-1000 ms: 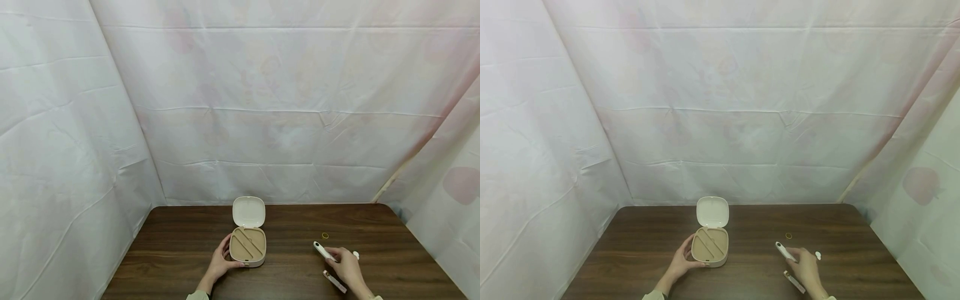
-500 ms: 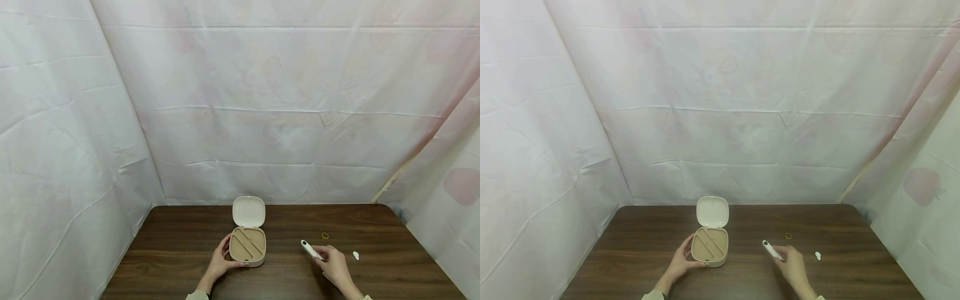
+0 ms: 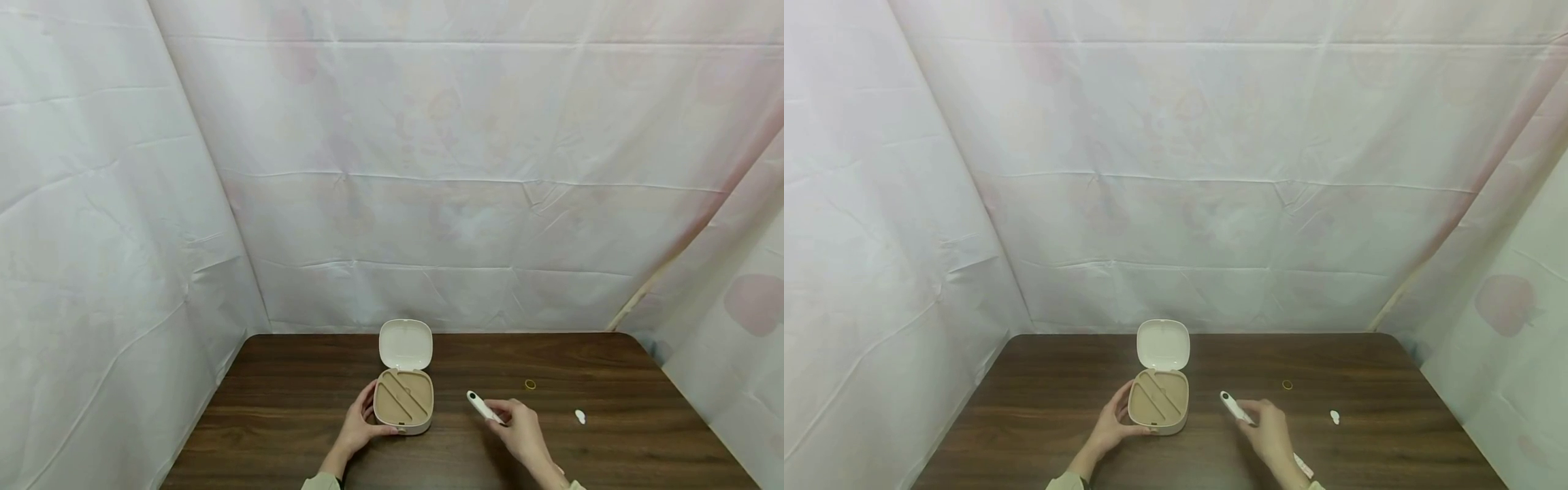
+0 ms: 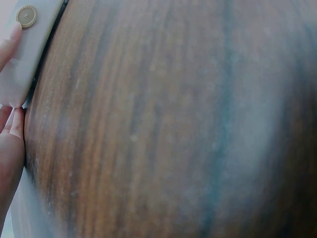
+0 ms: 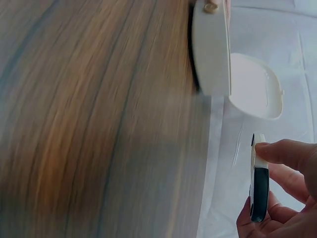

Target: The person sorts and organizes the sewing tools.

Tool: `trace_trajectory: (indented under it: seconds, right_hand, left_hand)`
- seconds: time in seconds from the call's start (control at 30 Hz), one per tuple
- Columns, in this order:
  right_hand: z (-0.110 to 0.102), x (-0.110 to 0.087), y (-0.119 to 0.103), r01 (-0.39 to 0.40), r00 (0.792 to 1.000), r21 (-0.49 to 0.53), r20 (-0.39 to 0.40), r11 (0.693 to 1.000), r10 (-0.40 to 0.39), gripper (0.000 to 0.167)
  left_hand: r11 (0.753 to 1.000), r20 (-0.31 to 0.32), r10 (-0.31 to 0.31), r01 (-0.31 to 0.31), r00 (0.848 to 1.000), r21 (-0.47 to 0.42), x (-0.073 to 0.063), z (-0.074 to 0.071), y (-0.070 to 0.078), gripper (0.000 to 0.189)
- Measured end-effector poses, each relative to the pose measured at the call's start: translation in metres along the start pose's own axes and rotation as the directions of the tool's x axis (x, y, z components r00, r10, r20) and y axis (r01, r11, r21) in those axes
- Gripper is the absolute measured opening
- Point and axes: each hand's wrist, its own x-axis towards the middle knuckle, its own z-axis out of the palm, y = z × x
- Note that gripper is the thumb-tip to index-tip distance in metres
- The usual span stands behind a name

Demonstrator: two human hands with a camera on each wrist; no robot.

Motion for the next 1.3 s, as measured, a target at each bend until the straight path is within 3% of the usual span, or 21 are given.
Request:
trace_trajectory:
  seconds: [0.63, 0.77, 0.93, 1.03, 1.3]
  right_hand:
    - [0.038, 0.007, -0.027, 0.058, 0.998, 0.1, -0.011, 0.993, -0.057, 0.028]
    - [0.045, 0.009, -0.032, 0.074, 0.997, 0.111, -0.009, 0.991, -0.074, 0.027]
    - [0.055, 0.012, -0.039, 0.089, 0.996, 0.122, -0.021, 0.989, -0.087, 0.025]
    - [0.061, 0.014, -0.042, 0.117, 0.993, 0.125, -0.031, 0.985, -0.114, 0.024]
    - [0.074, 0.018, -0.049, 0.114, 0.993, 0.134, -0.014, 0.984, -0.113, 0.023]
  left_hand:
    - [1.0, -0.002, 0.014, -0.014, 1.0, -0.006, 0.001, 0.002, -0.003, 0.1]
    - [1.0, 0.004, 0.023, -0.023, 1.0, 0.007, -0.001, 0.003, 0.002, 0.1]
    - [0.999, 0.007, 0.051, -0.051, 0.999, 0.015, -0.004, 0.004, 0.019, 0.098]
    - [0.999, 0.007, 0.037, -0.037, 0.999, 0.004, -0.005, 0.004, 0.025, 0.098]
    - [0.999, 0.006, 0.018, -0.018, 1.0, 0.031, -0.002, 0.004, 0.004, 0.099]
